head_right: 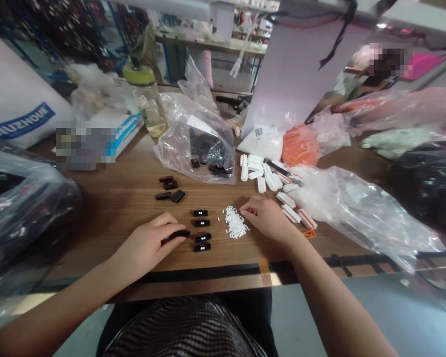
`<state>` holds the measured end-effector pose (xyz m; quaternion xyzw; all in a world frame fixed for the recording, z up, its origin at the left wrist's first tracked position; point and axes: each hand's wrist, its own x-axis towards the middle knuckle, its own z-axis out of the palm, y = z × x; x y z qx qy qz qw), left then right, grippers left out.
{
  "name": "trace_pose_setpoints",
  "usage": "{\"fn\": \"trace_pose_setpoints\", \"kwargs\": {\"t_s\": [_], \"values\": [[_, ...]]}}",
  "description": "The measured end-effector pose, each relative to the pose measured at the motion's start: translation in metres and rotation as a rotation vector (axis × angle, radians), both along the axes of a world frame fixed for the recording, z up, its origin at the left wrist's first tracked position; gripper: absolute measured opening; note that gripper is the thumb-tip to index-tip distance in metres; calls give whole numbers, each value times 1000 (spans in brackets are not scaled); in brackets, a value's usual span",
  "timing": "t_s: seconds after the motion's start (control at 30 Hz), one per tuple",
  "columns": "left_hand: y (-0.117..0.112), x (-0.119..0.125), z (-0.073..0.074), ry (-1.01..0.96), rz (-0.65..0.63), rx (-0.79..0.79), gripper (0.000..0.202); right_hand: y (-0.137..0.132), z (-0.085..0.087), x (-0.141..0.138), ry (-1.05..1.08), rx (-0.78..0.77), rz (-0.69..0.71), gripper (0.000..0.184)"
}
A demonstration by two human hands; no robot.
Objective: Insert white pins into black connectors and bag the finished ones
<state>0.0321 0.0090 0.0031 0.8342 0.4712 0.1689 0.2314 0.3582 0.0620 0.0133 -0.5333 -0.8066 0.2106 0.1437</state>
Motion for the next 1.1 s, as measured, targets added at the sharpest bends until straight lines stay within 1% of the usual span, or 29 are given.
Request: {"fn": "trace_pose_setpoints", "kwargs": {"t_s": [0.13, 0.23, 0.3, 0.37, 0.43, 0.57, 0.67, 0.8, 0.87, 0.93, 1.0, 1.1], "values": [[-5, 1, 2, 46, 24, -12, 21, -7, 0, -2, -63, 61, -11, 23], [-5, -1, 1, 2, 39, -6, 26, -12, 0, -5, -130, 134, 6, 25], [-4, -3, -1, -36, 33, -6, 21, -14, -1, -7, -172, 172, 4, 26], [-4, -4, -3, -67, 27, -10, 17, -14, -1, -7, -192, 177, -14, 24], [-4, -5, -6, -89, 29, -9, 17, -13, -1, -6, -184, 146, -47, 22], [-6, -4, -8, -101, 64, 6, 11, -12, 0, -6, -125, 62, -127, 20], [-9, -3, -7, -87, 75, 10, 5, -18, 3, -15, -26, 101, -155, 21], [-13, -5, 0, -79, 53, -48, 6, -35, 14, -41, 165, 180, -92, 18], [-17, -7, 5, -87, 49, -96, 8, -45, 19, -54, 225, 210, -57, 15], [-23, -9, 8, -105, 47, -133, 10, -55, 22, -64, 253, 219, -56, 12], [-33, -7, 8, -128, 34, -163, 11, -65, 20, -70, 283, 215, -67, 9], [-51, 4, 3, -164, 15, -152, 9, -82, 12, -74, 329, 207, -90, 6]]}}
